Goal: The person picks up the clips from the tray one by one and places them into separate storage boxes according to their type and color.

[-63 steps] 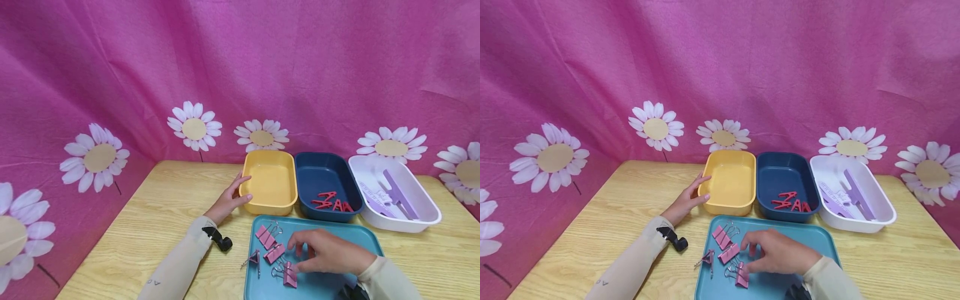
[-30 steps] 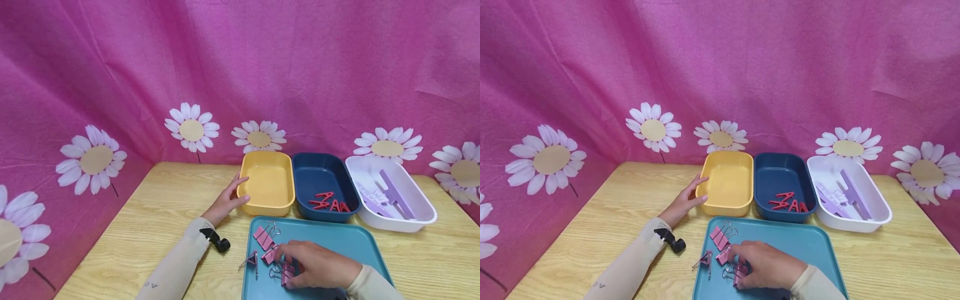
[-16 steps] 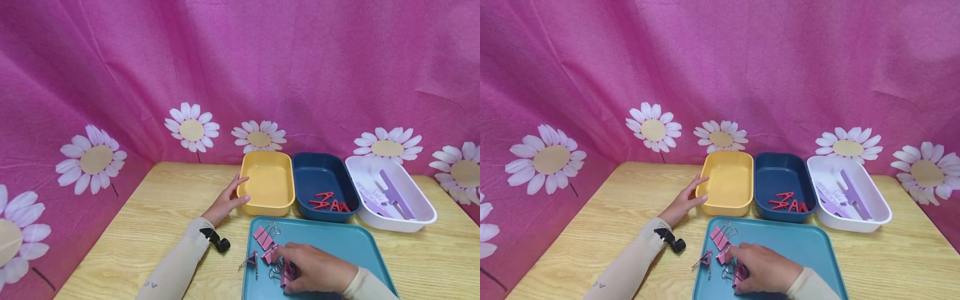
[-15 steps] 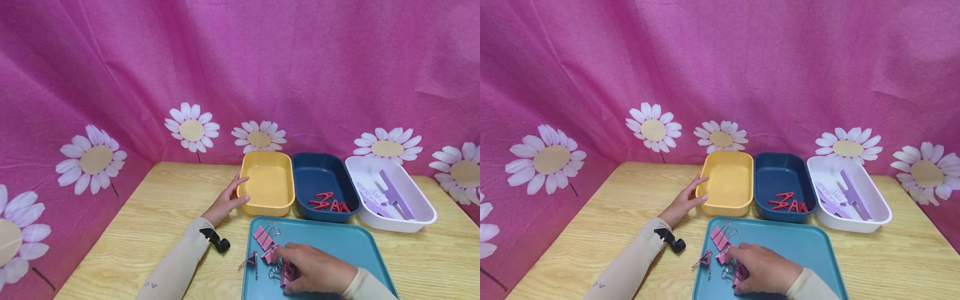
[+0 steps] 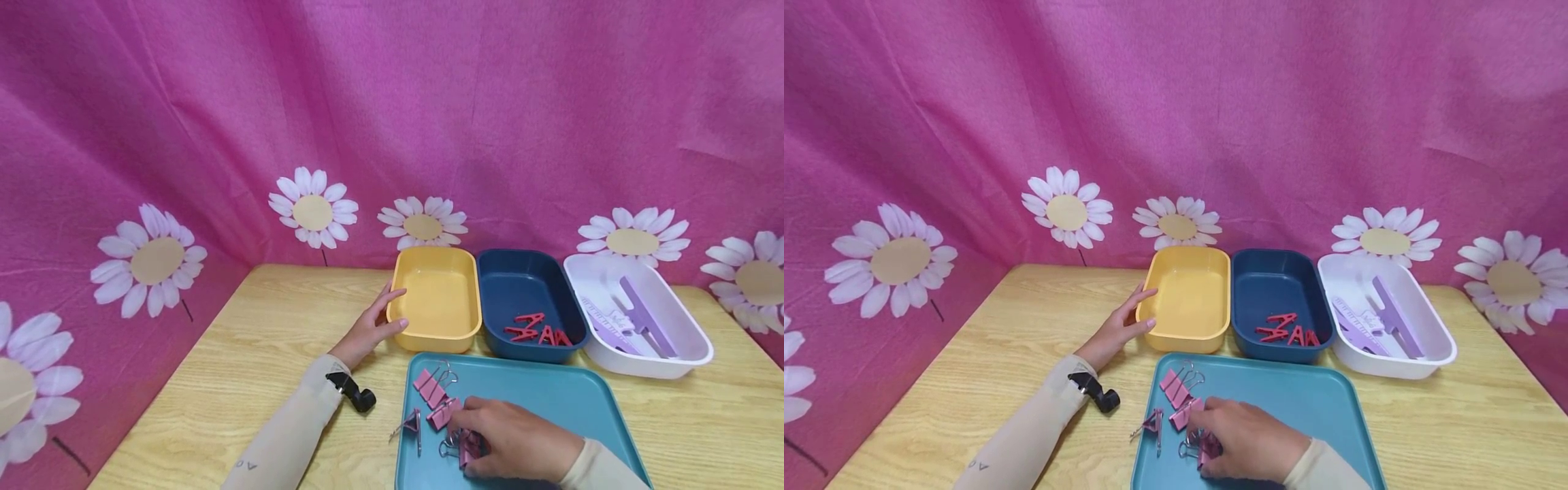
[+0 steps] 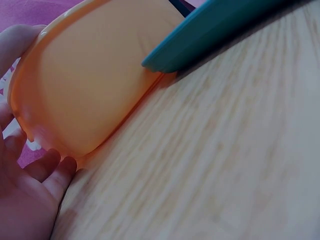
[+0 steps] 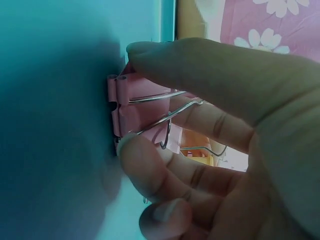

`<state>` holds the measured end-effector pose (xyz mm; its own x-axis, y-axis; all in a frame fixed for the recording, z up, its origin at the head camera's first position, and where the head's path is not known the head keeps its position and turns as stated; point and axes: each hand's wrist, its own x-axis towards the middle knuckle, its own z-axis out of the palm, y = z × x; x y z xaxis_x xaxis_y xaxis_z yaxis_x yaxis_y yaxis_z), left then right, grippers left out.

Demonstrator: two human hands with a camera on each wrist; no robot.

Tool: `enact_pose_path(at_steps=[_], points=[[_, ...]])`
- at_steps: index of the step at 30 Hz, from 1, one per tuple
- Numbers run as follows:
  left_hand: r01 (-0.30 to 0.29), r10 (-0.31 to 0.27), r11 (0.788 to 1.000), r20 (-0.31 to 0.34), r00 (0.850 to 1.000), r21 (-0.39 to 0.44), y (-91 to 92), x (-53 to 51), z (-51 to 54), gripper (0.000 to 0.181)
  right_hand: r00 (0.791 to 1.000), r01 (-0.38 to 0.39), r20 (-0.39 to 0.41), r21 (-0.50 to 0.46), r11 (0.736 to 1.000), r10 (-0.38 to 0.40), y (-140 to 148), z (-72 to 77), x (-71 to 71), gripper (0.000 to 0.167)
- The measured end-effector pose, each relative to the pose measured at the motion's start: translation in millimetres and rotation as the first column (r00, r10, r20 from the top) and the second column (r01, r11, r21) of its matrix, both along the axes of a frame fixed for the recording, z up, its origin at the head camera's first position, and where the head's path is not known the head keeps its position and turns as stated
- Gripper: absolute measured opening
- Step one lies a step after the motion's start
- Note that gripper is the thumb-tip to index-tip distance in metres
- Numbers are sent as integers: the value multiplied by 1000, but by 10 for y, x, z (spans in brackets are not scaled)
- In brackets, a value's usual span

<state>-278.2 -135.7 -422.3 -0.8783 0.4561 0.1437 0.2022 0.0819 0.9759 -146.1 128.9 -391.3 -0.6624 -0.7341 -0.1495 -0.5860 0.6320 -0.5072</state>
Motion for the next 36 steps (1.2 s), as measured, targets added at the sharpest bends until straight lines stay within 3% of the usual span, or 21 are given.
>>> enact_pose_path(at_steps=[9, 20, 30, 36], points=[[-4, 3, 1000, -6, 1000, -14, 6, -3, 13, 65, 1000, -13, -13, -13, 1000, 13, 39, 27, -15, 25], [-10, 10, 1000, 0, 1000, -20, 7, 0, 20, 65, 997, 37, 71, -8, 999, -36, 107, 110, -66, 26], [18, -18, 1000, 6, 1000, -7, -2, -5, 29, 66, 1000, 26, -2, -55, 998, -26, 192, 174, -79, 24], [13, -13, 1000, 13, 1000, 4, 0, 3, 25, 66, 999, 45, 13, -56, 997, -44, 221, 200, -97, 26]])
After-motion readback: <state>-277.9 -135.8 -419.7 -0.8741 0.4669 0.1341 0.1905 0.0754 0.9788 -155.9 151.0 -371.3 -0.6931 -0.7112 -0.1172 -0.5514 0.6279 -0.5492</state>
